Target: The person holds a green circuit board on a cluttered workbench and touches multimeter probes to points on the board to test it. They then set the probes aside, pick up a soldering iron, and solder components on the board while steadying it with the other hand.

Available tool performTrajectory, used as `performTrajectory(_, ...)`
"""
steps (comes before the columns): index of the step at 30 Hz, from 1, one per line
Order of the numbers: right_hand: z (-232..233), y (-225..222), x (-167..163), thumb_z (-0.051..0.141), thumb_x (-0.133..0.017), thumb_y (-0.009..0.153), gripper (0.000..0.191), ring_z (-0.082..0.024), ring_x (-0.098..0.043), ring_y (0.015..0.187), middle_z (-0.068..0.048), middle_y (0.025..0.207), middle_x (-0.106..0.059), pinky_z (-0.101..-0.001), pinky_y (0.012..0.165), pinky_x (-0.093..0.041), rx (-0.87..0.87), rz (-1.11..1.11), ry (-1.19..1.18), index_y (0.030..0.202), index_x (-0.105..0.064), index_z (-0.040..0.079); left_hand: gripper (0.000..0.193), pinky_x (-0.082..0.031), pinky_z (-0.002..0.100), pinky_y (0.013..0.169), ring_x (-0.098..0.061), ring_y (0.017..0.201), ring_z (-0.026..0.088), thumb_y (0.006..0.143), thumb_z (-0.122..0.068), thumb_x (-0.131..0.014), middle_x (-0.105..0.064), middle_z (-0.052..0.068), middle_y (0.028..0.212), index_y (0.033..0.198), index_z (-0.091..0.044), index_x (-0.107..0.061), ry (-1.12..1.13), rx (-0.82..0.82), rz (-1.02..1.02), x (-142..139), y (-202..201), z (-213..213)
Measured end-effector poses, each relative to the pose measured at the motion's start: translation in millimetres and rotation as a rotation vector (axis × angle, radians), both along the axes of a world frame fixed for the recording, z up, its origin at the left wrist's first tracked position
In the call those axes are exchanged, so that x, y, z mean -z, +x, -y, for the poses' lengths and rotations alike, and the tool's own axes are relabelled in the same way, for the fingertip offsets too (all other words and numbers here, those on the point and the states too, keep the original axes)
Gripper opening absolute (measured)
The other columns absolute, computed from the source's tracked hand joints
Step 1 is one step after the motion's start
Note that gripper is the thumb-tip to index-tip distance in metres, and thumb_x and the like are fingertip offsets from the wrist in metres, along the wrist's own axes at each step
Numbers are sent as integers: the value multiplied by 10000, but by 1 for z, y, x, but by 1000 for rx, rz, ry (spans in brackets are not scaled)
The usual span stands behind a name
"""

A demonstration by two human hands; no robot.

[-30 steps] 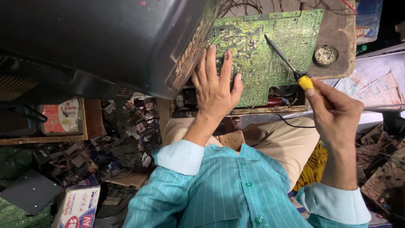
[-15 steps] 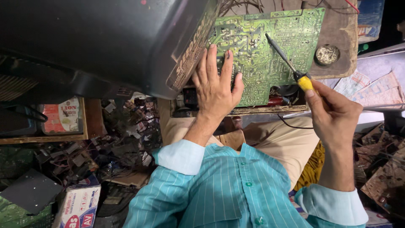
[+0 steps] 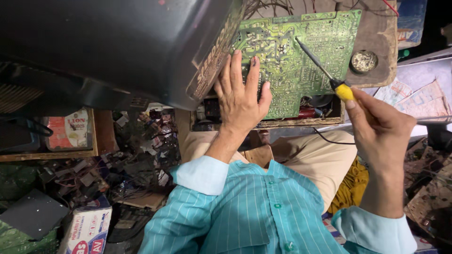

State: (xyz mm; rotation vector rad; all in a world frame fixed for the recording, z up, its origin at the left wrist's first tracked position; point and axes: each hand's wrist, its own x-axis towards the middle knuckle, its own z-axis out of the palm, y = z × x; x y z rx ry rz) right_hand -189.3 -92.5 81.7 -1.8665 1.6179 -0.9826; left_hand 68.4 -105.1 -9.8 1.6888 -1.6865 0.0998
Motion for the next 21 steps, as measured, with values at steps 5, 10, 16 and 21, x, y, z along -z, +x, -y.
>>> performTrajectory(5,3,2,7,53,-754,1086,243,7,-489,693,23,841,-651,-175,635,-383,3,49,57,1316,-733,-23,576,-308,600,1200,-391,1476,420,986,-331,-660,-381,239,1594,1489,-86,-523,-5,7,-6,0,1,0)
performTrajectory(10,5,6,9,47,-742,1089,234,0,-555,788,8,935,-697,-162,696,-443,-9,77,62,1308,-727,-35,576,-311,595,1188,-394,1470,421,985,-324,-666,-380,245,1590,1487,-81,-522,-13,9,-8,1,1,0)
performTrajectory(16,6,5,10,43,-735,1077,254,0,-563,816,9,969,-699,-158,712,-451,-17,133,94,1316,-716,-41,577,-312,593,1194,-391,1472,422,985,-322,-671,-382,242,1589,1488,-82,-523,-14,10,-6,1,0,0)
performTrajectory(21,9,5,9,47,-730,1062,261,2,-556,800,20,952,-689,-157,684,-441,-1,162,149,1309,-718,-33,574,-313,591,1192,-391,1476,420,982,-322,-666,-383,239,1593,1488,-90,-524,-8,-3,5,1,0,0)
